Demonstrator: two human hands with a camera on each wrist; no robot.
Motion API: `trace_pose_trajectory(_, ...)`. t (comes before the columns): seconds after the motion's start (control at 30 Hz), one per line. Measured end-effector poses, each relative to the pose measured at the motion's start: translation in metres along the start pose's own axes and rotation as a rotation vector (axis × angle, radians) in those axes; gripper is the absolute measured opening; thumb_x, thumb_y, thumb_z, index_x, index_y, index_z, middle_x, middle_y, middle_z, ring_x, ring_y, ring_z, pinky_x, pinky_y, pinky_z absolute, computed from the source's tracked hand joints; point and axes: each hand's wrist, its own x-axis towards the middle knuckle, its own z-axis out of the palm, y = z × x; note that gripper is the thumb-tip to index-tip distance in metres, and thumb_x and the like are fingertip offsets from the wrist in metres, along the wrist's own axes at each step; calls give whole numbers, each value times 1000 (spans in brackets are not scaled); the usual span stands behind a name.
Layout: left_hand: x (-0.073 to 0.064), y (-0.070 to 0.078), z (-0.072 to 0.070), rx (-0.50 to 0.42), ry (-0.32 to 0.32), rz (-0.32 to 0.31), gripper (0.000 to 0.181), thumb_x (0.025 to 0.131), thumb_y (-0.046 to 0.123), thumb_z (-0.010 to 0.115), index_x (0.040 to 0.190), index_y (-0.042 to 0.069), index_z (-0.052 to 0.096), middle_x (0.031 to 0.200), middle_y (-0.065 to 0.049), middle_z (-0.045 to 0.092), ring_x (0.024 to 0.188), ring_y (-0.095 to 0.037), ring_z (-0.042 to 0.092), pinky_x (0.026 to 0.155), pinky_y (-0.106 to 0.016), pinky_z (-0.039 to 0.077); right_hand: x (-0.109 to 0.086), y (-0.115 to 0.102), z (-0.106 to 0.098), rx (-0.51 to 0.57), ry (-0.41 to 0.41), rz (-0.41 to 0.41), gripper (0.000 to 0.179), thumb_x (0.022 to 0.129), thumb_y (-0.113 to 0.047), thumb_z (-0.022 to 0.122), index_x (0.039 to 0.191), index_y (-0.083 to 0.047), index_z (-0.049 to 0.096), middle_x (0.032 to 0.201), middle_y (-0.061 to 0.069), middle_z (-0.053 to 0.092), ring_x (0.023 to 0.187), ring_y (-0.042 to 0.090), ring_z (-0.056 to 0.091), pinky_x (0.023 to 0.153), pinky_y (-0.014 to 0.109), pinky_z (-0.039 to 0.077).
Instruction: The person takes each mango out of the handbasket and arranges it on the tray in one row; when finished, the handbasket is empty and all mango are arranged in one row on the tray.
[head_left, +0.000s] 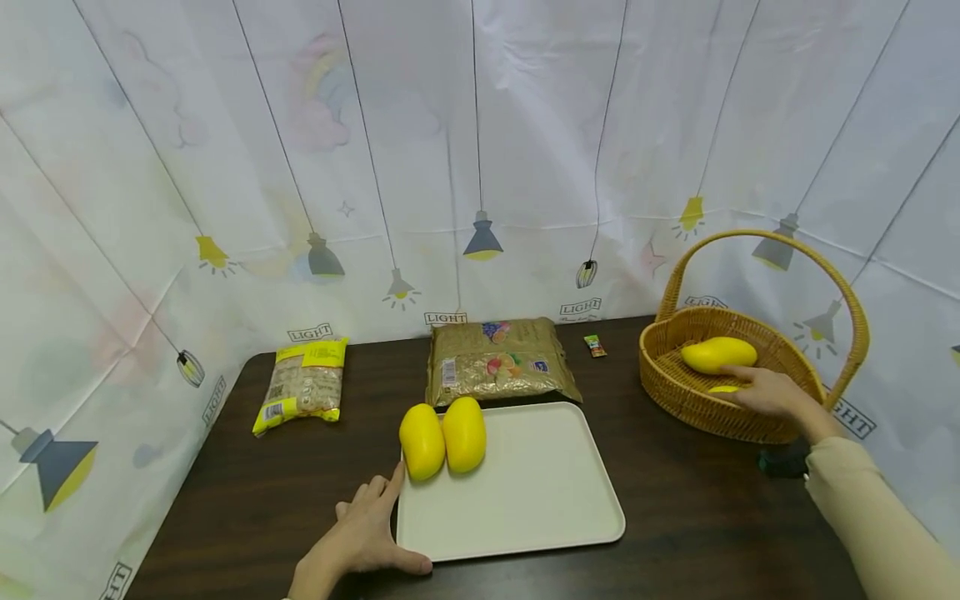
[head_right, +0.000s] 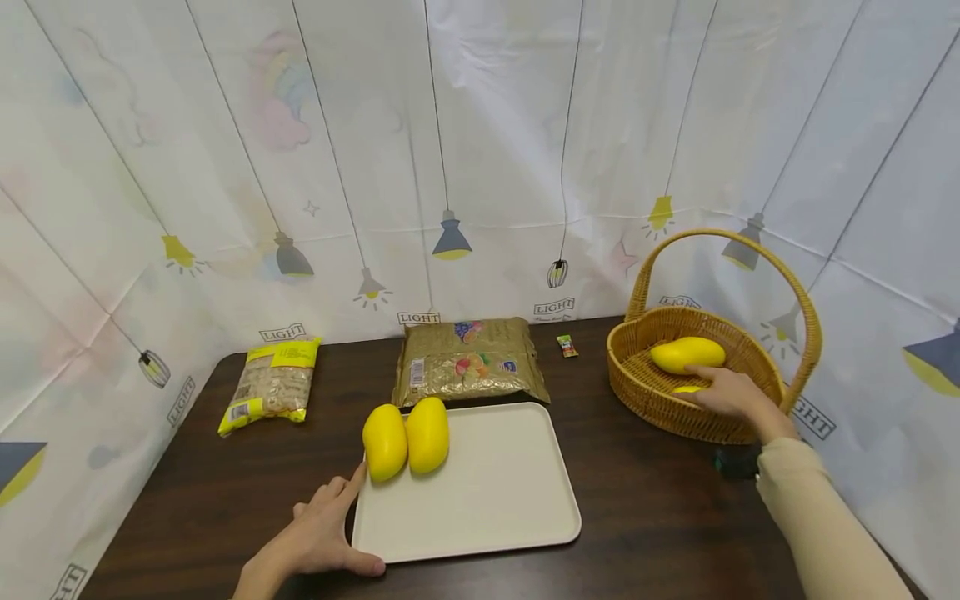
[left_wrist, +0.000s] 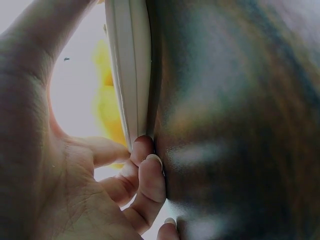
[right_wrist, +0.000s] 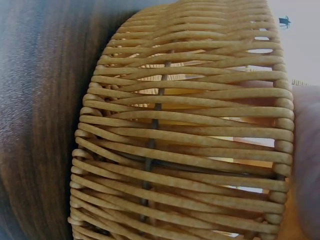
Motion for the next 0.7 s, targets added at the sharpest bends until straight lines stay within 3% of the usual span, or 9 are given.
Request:
trace_pose_trajectory(0.27,-1,1,-1,-13,11,2,144,53,73,87,164,22,10,121,-8,51,103,-21,43,73,-43,25,-1,-6,-5,-9,-17,-45,59,96,-26,55,144,8,47,136,46,46,118,67,47,91,70,41)
trace_pose_trajectory(0.7,-3,2,-1,-31,8,6,143,54,71,88,164,20,11,121,-7,50,101,-21,42,74,-44,24,-3,-3,-1,-4,19,-24,65,101,-51,52,138,3,57,134,42,51,117,65,49,90,68,43)
